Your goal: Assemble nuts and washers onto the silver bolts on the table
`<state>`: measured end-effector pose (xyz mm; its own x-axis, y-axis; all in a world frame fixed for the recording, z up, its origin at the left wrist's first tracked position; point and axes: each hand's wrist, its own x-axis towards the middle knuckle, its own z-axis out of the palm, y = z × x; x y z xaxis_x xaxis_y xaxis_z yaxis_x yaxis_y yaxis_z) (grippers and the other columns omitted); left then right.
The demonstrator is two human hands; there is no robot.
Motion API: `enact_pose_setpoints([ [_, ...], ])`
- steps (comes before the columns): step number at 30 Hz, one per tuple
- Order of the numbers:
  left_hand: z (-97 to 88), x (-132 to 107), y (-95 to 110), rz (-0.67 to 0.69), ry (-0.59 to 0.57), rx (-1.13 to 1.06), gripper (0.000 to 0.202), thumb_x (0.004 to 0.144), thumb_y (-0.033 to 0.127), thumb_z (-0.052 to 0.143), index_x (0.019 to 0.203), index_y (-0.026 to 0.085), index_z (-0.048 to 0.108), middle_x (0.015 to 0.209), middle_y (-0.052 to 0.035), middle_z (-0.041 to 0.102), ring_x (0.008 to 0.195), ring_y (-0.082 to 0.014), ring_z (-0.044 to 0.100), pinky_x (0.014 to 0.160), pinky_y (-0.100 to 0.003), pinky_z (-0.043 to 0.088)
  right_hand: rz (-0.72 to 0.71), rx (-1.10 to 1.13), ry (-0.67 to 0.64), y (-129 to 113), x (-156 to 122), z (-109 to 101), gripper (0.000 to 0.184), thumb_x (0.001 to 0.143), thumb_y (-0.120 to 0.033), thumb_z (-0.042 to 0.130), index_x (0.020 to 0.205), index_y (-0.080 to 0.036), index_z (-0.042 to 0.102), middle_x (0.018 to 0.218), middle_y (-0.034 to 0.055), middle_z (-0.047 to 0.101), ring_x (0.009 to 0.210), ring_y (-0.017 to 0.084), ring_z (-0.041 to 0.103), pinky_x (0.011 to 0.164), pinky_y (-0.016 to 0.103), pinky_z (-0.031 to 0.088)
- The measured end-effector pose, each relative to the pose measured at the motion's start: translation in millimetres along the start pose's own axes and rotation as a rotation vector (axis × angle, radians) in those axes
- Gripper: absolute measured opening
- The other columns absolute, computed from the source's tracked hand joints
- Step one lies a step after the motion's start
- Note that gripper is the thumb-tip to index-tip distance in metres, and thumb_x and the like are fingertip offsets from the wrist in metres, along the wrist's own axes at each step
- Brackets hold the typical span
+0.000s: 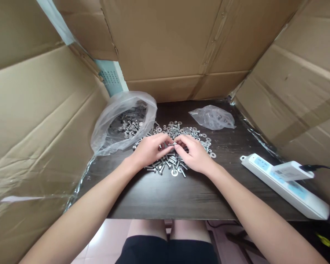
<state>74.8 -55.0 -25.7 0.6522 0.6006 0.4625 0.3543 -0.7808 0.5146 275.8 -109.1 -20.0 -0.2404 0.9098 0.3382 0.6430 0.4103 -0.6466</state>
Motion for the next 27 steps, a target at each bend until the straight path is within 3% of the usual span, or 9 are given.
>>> enact_pose_setpoints([
  [8, 0.1, 0.0, -0.5, 0.014, 0.013, 0.001, 0.014, 0.096, 0.03, 0.062, 0.098, 0.017, 0.064, 0.088, -0.0011, 0.066, 0.07, -0.01, 0.061, 0.065, -0.022, 0.048, 0.003, -0.046, -0.039, 2.8, 1.2, 0.6, 0.027, 0.102, -0.031, 0.044, 0.081, -0.02, 0.057, 0.077, 0.0037, 0.062, 0.081, 0.02, 0.053, 0.076, 0.035, 0.04],
  [14, 0.3, 0.2, -2.2, 0.013, 0.011, -0.009, 0.013, 0.095, 0.029, 0.065, 0.1, 0.017, 0.065, 0.089, -0.0005, 0.068, 0.071, -0.0096, 0.062, 0.066, -0.021, 0.047, 0.009, 0.005, 0.003, 1.6, 0.1, 0.7, 0.011, 0.095, -0.025, 0.052, 0.1, -0.021, 0.06, 0.09, 0.004, 0.066, 0.087, 0.02, 0.059, 0.081, 0.034, 0.044],
  [18, 0.0, -0.2, -1.8, 0.014, 0.013, -0.019, 0.014, 0.094, 0.03, 0.067, 0.1, 0.018, 0.065, 0.088, 0.0006, 0.068, 0.069, -0.0087, 0.061, 0.067, -0.02, 0.047, -0.027, -0.041, 0.035, 1.4, 0.1, 1.1, 0.008, 0.088, -0.02, 0.057, 0.095, -0.021, 0.059, 0.086, 0.0019, 0.066, 0.083, 0.019, 0.06, 0.085, 0.037, 0.041],
  [27, 0.6, 0.7, -3.4, 0.021, 0.014, -0.006, 0.013, 0.095, 0.03, 0.066, 0.098, 0.017, 0.065, 0.087, 0.0011, 0.067, 0.07, -0.0085, 0.061, 0.066, -0.02, 0.047, 0.013, -0.089, -0.006, 1.5, 1.0, 0.7, 0.018, 0.098, -0.031, 0.05, 0.09, -0.02, 0.062, 0.083, 0.0024, 0.068, 0.085, 0.021, 0.059, 0.084, 0.038, 0.037],
])
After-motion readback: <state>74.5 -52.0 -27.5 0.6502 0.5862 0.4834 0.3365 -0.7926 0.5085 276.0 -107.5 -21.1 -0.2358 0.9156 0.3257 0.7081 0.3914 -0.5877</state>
